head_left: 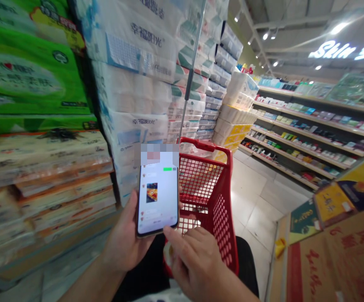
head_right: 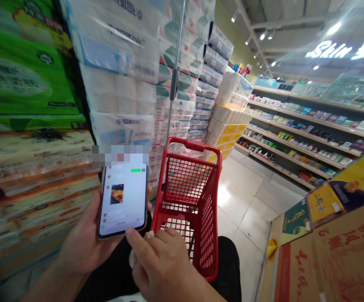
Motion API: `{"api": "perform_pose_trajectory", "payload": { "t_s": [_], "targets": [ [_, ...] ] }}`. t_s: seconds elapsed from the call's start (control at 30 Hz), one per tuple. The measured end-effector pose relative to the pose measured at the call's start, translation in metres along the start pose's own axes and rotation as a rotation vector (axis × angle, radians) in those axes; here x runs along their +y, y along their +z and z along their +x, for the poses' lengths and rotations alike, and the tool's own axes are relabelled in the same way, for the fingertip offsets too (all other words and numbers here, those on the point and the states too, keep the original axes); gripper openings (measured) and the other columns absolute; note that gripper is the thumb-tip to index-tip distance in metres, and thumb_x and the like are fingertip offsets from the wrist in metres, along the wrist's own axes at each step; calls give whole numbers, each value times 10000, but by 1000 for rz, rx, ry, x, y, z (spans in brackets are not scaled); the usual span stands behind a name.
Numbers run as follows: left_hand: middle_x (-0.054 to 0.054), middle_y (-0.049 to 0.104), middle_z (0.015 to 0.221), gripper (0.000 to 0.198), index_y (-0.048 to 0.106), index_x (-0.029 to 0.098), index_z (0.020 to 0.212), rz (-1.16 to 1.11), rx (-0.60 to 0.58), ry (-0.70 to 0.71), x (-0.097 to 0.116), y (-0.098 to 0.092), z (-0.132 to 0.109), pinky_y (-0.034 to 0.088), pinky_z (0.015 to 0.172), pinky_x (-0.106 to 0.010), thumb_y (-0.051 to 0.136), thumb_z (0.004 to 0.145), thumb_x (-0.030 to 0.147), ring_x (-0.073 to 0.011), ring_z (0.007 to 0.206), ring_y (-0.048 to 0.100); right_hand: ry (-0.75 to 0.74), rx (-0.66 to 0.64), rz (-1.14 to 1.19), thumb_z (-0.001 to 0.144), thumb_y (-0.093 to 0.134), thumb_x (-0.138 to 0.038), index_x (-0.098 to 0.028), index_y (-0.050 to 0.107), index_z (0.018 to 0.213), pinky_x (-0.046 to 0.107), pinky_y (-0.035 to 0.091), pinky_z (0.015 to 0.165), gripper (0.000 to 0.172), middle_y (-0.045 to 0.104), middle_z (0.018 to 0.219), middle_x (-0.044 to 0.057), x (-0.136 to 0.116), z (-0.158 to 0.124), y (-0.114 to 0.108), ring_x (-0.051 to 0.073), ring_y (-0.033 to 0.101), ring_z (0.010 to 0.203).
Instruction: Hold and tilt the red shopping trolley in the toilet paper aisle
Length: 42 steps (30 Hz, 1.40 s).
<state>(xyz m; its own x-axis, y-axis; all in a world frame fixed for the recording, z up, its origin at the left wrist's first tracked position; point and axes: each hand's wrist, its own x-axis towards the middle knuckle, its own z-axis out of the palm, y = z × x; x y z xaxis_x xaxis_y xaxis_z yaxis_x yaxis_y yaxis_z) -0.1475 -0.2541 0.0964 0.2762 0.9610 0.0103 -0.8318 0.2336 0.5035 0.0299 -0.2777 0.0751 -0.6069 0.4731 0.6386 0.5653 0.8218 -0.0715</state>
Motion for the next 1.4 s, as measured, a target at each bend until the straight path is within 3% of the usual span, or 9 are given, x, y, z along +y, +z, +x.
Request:
{"api": "perform_pose_trajectory", "payload": {
  "t_s": [0.23, 0.53, 0.73, 0.93, 1.17, 1.4],
  "targets": [
    [-61, 615, 1287, 580, 447, 292, 1387, -5, 129, 22, 2, 3, -2, 524, 936, -414, 493, 872, 556, -281, 1101, 626, 1, 19, 30, 829, 455, -144, -155, 346, 1416, 317, 460, 645, 597, 664, 823, 51, 2, -4, -2, 165, 580, 698],
    [-61, 697, 1146, 557, 575, 280, 1274, 43, 117, 48, -9, -1, 3, 556, 867, -338, 522, 829, 610, -248, 1015, 671, 38, -64, 41, 849, 449, -163, -147, 267, 1468, 314, 472, 682, 645, 649, 792, 33, 3, 3, 1, 158, 580, 697],
    [-86, 690, 1155, 658, 443, 280, 1392, 57, 141, 31, -8, 1, 2, 554, 854, -406, 538, 825, 600, -291, 983, 678, 17, -66, 36, 850, 454, -171, -157, 294, 1459, 311, 453, 651, 630, 644, 781, 31, 3, -1, 7, 159, 568, 679],
    [-97, 660, 1212, 690, 479, 257, 1358, 75, 229, 51, -5, -1, 1, 544, 869, -447, 558, 789, 638, -319, 1013, 661, 3, -30, 45, 832, 453, -160, -145, 323, 1444, 318, 434, 640, 625, 653, 805, 41, 3, -2, 12, 161, 550, 670],
    [-94, 654, 1225, 657, 486, 239, 1353, 79, 209, 42, -4, -5, 3, 513, 923, -424, 501, 829, 635, -290, 1026, 658, -17, -32, 56, 818, 470, -150, -135, 337, 1433, 334, 431, 644, 630, 653, 795, 39, 2, 2, 14, 174, 547, 670],
    [-90, 657, 1220, 660, 411, 235, 1409, 23, 172, 41, -1, -6, 2, 504, 924, -423, 458, 868, 610, -282, 1009, 665, -34, 48, 54, 808, 454, -106, -114, 379, 1393, 316, 418, 615, 590, 652, 783, 43, 5, -3, 14, 165, 546, 652]
  ]
}}
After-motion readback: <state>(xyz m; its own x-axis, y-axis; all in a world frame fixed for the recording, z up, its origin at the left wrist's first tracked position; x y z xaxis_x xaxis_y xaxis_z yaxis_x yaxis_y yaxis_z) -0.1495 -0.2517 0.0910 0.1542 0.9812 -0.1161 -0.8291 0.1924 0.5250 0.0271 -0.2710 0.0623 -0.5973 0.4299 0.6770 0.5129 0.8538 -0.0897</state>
